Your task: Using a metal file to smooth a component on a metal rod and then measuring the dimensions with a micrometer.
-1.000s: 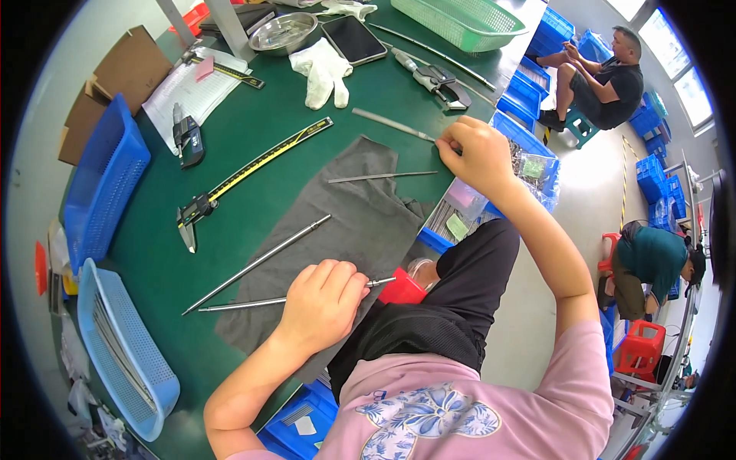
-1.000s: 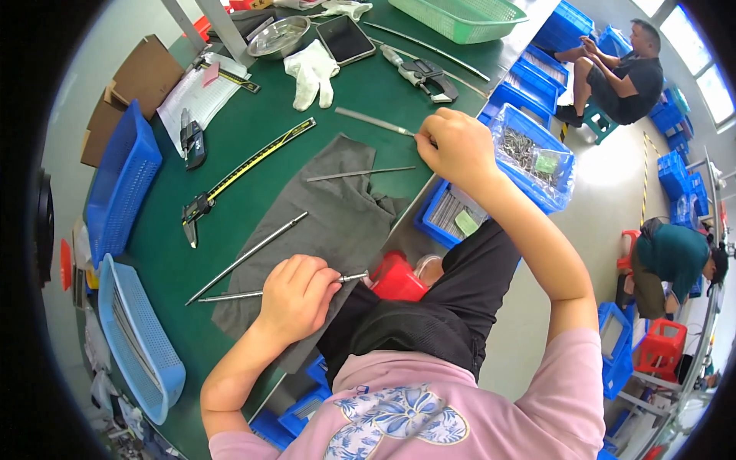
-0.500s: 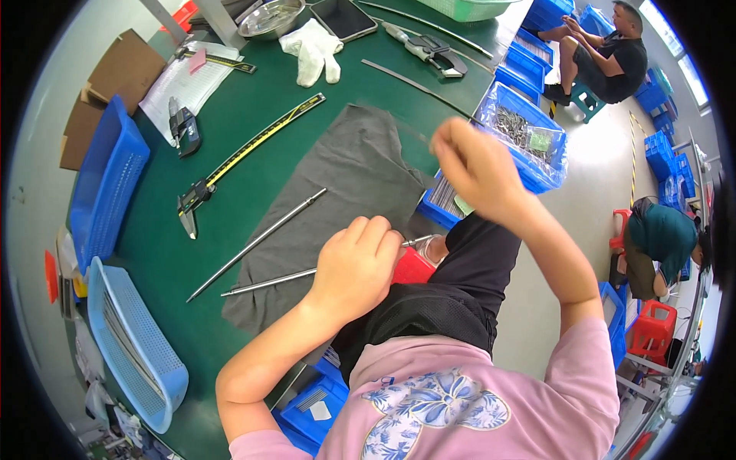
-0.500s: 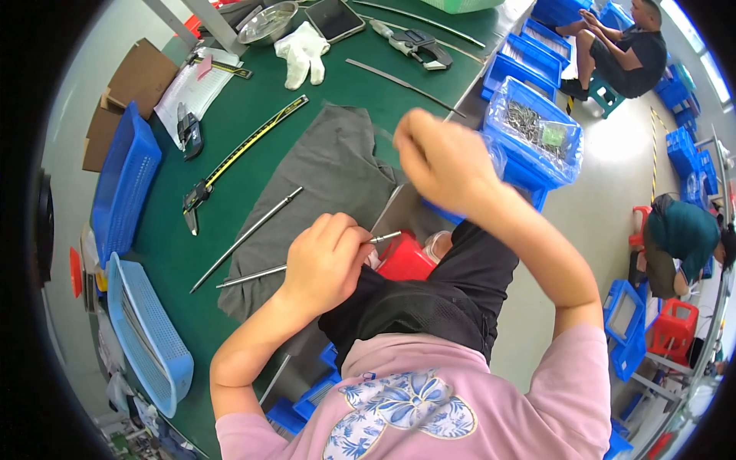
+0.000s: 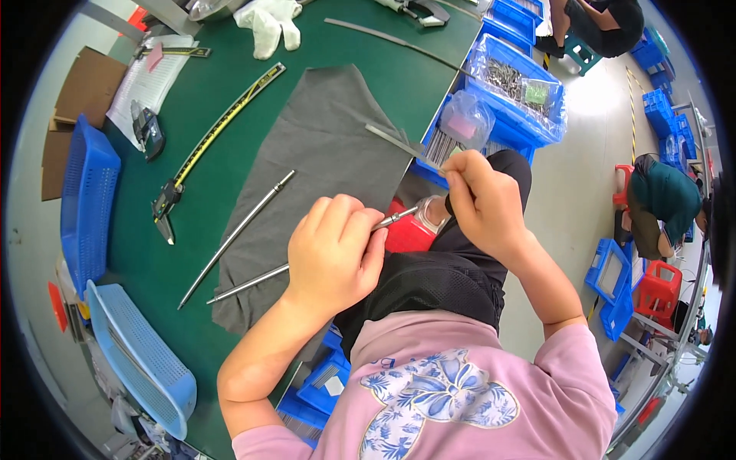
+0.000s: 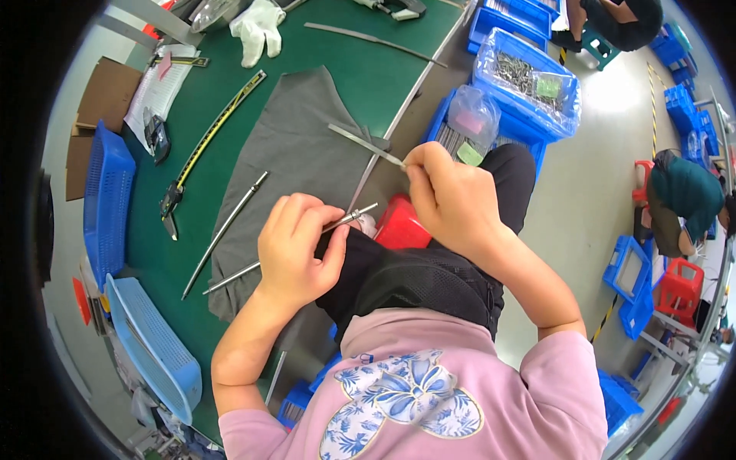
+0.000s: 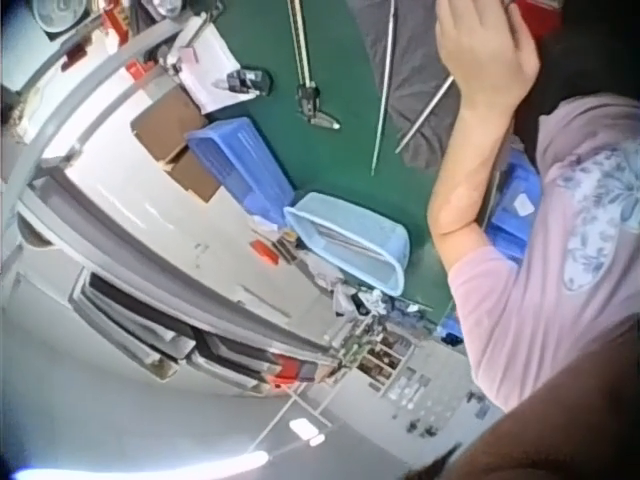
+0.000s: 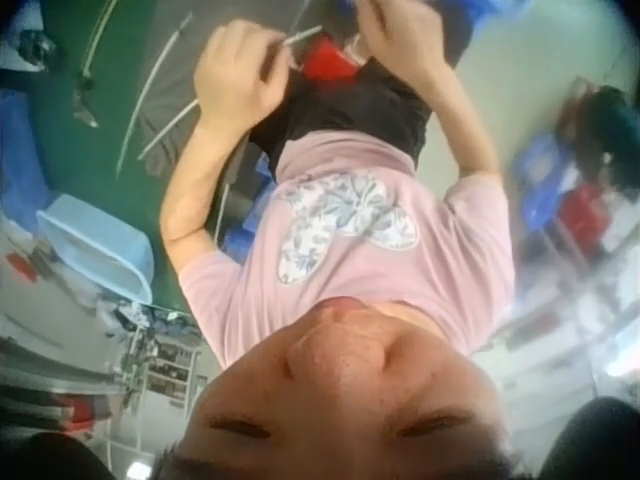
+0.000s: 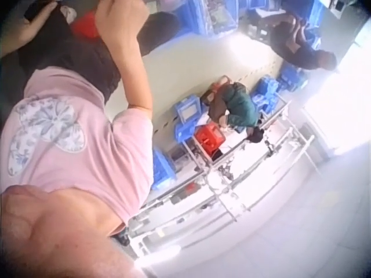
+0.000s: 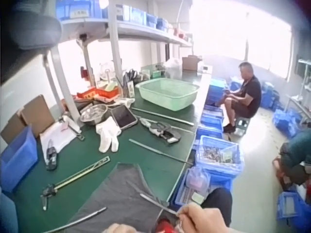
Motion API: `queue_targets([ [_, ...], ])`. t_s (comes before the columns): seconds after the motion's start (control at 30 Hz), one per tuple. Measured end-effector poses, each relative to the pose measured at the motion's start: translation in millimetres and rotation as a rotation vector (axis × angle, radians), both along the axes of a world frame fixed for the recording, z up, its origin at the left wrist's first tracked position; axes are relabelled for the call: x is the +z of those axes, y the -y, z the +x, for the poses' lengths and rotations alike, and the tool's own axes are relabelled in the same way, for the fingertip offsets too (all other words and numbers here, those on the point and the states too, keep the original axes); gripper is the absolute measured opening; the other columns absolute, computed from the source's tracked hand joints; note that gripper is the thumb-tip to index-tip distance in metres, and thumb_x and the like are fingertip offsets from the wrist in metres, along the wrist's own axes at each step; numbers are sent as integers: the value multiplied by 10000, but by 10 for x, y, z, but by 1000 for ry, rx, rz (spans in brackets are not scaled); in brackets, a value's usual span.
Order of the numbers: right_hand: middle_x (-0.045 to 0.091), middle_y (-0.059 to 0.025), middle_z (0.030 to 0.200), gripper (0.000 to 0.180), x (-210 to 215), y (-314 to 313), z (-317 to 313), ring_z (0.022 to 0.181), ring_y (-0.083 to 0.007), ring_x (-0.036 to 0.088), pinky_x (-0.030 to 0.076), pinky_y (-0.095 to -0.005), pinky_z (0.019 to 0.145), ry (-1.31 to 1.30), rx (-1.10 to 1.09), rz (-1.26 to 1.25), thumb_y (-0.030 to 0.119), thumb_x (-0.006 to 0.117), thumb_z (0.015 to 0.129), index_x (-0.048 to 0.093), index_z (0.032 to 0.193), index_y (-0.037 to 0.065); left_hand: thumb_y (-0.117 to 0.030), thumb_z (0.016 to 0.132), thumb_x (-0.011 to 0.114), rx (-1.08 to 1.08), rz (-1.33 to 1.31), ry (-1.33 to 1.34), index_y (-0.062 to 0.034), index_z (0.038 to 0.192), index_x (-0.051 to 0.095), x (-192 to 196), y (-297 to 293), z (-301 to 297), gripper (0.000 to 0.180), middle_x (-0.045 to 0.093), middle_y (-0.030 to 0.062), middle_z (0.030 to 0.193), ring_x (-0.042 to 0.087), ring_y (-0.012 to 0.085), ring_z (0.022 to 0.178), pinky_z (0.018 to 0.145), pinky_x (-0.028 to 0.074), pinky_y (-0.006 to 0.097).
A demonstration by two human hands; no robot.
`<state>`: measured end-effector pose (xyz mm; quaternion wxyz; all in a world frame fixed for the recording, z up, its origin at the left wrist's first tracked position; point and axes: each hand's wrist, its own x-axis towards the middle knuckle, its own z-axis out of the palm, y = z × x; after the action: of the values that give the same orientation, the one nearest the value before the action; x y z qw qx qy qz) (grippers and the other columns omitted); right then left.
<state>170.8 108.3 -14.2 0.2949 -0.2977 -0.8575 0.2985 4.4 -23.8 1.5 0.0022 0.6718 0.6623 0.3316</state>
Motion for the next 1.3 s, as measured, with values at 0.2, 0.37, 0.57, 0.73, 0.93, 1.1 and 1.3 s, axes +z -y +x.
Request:
queue_targets([
  [0.2,551,-51,578,40,38,547,107,468,-135,534,389,-258,459,-139,2,-397,28,567,886,568,922,12,-16,627,705,30,-23,148,-60,809,626,8,-1,-7,203,527,60,771,524,241,684,565,422,344],
  [0.37,570,-27,649,94,-44,689,146,549,-44,485,358,-212,505,-316,-66,-597,26,530,923,580,989,-17,-4,648,708,43,-50,182,-52,841,648,45,10,56,207,525,56,757,522,228,674,566,415,336],
  [0.57,523,6,694,95,-34,692,104,565,-30,392,309,-187,518,-452,-3,-848,21,508,935,580,969,-31,22,659,708,81,0,209,-41,838,650,76,12,36,198,538,59,763,523,227,675,569,415,331],
  [0.73,522,-12,644,62,-151,727,67,529,-42,426,322,-196,498,-390,-4,-804,-12,507,917,542,968,-23,13,675,708,131,-11,266,-41,826,652,6,-21,27,169,536,60,759,523,231,672,568,417,331],
  [0.93,571,-46,635,65,-193,760,-23,483,-64,494,362,-218,462,-309,56,-658,-18,517,899,508,962,-6,0,676,715,135,-23,228,-45,828,654,15,-23,20,170,540,58,761,524,227,673,570,420,333],
  [1.1,606,-58,665,76,-197,742,-59,490,-82,543,394,-227,464,-267,66,-548,-16,542,881,520,950,6,-2,685,716,135,-15,192,-40,830,652,28,-33,22,164,548,55,770,524,227,669,560,421,328],
  [1.3,642,-76,715,86,-205,745,-64,507,-124,595,418,-241,462,-253,32,-504,-15,566,862,532,938,5,1,685,716,73,-9,114,-39,827,649,41,-56,9,163,544,56,762,525,230,662,551,428,331],
])
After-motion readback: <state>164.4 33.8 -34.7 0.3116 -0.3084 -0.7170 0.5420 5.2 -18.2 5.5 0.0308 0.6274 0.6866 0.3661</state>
